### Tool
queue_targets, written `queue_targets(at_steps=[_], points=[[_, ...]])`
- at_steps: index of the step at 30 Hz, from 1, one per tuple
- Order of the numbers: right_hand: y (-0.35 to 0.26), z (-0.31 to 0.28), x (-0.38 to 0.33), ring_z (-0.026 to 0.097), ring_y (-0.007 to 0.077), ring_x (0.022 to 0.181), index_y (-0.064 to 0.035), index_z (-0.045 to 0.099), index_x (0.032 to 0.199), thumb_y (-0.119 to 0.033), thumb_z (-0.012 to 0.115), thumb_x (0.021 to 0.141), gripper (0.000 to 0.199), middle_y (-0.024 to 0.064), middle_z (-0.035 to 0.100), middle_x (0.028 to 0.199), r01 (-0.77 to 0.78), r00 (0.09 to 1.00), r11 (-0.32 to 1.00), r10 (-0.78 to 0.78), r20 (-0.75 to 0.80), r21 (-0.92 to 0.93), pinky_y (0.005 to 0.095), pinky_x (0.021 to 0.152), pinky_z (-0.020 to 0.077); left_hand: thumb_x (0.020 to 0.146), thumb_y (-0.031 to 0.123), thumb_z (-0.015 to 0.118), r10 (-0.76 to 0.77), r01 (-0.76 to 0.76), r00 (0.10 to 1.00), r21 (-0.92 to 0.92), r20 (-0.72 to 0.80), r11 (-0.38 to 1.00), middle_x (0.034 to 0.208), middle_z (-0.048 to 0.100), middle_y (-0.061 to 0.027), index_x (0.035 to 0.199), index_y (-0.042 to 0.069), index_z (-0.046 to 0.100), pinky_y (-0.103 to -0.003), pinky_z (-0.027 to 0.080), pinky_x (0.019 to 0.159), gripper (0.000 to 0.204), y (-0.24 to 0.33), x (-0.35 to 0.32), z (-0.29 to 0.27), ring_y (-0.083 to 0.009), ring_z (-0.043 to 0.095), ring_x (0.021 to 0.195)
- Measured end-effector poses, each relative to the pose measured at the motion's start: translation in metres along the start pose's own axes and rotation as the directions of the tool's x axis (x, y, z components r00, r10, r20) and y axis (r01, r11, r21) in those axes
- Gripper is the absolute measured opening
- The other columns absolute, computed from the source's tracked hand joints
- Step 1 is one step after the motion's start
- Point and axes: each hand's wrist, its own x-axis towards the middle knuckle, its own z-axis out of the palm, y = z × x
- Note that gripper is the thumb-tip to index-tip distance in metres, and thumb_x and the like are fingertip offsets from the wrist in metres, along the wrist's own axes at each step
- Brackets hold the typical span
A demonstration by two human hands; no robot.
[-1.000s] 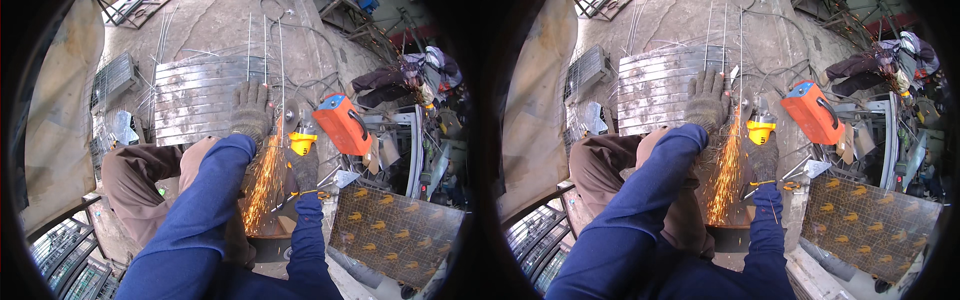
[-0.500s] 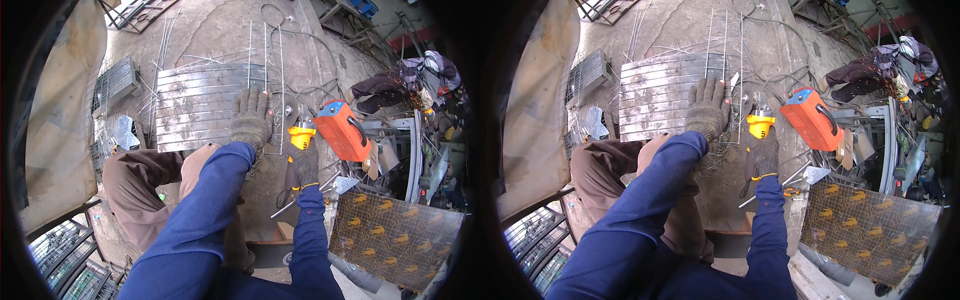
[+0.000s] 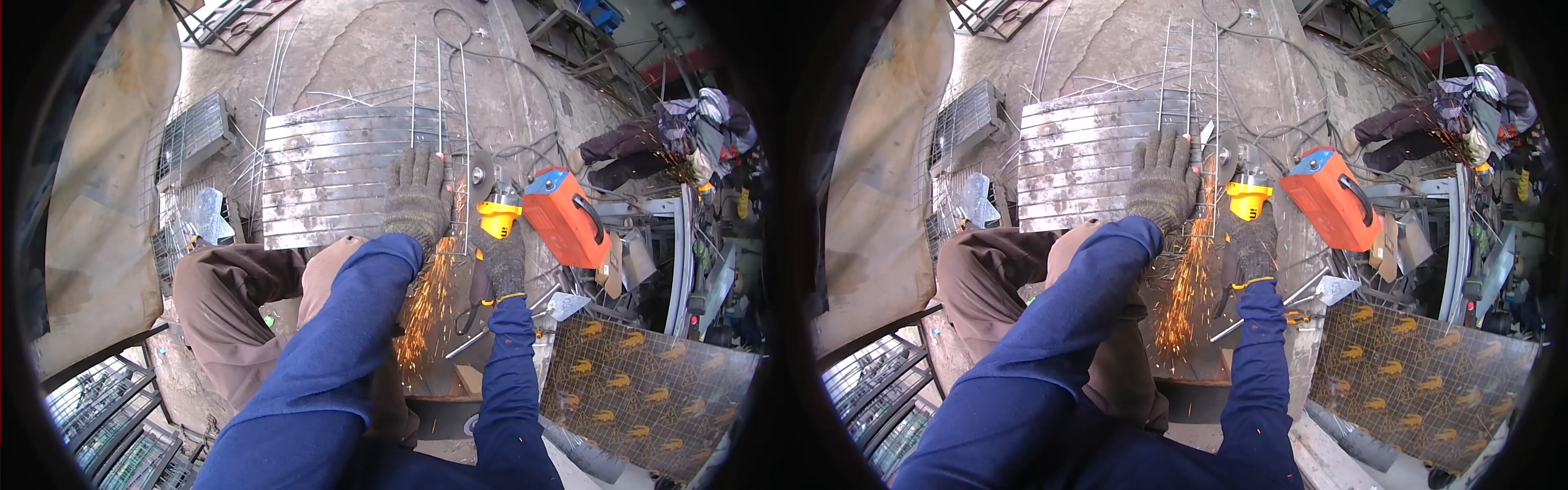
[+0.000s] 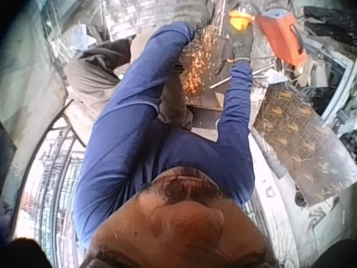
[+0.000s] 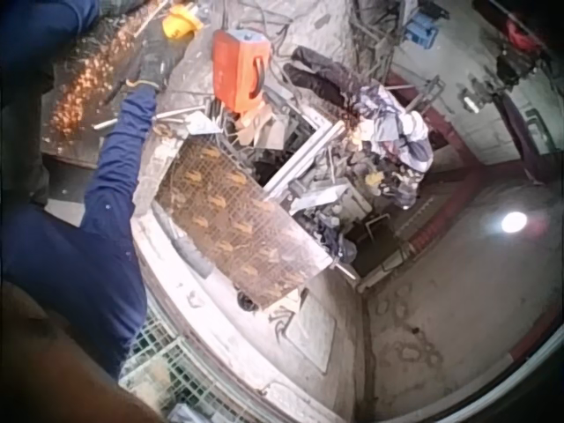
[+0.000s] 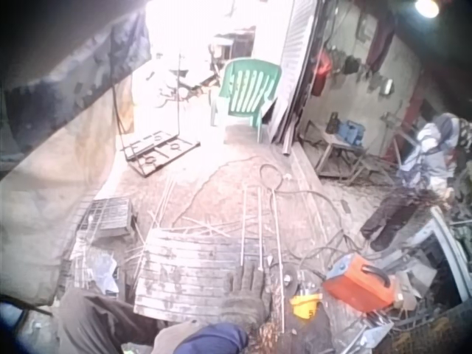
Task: Using an angle grinder to cut pieces of metal wire mesh.
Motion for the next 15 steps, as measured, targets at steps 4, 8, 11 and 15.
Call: queue_targets(at_steps=[4, 8, 11, 15], points=[[-0.017, 0.0, -0.005, 0.066, 0.0167, 0.073, -0.003, 0.062, 0.113, -0.021, 0.089, 0.076, 0.049, 0.0062, 0.067, 0.091, -0.014, 1.0, 0.999, 0.014, -0.014, 0.04, 0.0338, 0.065, 0.0558, 0.105, 0.04, 0.048, 0.001, -0.002, 1.0, -0.012, -0.006, 1.0, 0.165, 0.038, -0.0193, 0.158, 0.006, 0.042, -0.056, 0.015, 0.128, 0.063, -0.002, -0.001, 0.004, -0.0389, 0.03, 0.155], [-0.014, 0.0, -0.001, 0.068, 0.0186, 0.072, -0.0043, 0.06, 0.117, -0.033, 0.088, 0.077, 0.056, 0.0086, 0.069, 0.09, -0.077, 0.997, 0.996, 0.077, 0.005, -0.039, 0.0368, 0.064, 0.0568, 0.105, 0.04, 0.048, 0.008, -0.008, 1.0, -0.023, -0.013, 1.0, 0.165, 0.038, -0.0199, 0.158, 0.006, 0.042, -0.056, 0.016, 0.128, 0.063, -0.002, 0.001, 0.003, -0.0394, 0.03, 0.155], [0.007, 0.006, -0.008, 0.068, 0.0194, 0.073, -0.0037, 0.061, 0.115, -0.036, 0.088, 0.077, 0.056, 0.0093, 0.069, 0.09, -0.014, 1.0, 0.995, 0.014, -0.009, 0.1, 0.0364, 0.065, 0.0568, 0.105, 0.039, 0.048, 0.004, -0.004, 1.0, -0.006, -0.005, 1.0, 0.165, 0.038, -0.0196, 0.159, 0.006, 0.041, -0.056, 0.016, 0.128, 0.063, 0.0, -0.004, -0.001, -0.0392, 0.029, 0.155], [0.003, 0.004, 0.015, 0.069, 0.0202, 0.074, -0.0036, 0.061, 0.113, -0.037, 0.087, 0.077, 0.055, 0.0095, 0.069, 0.09, 0.0, 1.0, 1.0, -0.001, 0.011, 0.03, 0.0366, 0.067, 0.057, 0.105, 0.039, 0.048, 0.009, -0.009, 1.0, -0.027, 0.008, 1.0, 0.165, 0.038, -0.0193, 0.159, 0.006, 0.041, -0.056, 0.016, 0.128, 0.063, 0.002, 0.002, -0.005, -0.0388, 0.029, 0.155]])
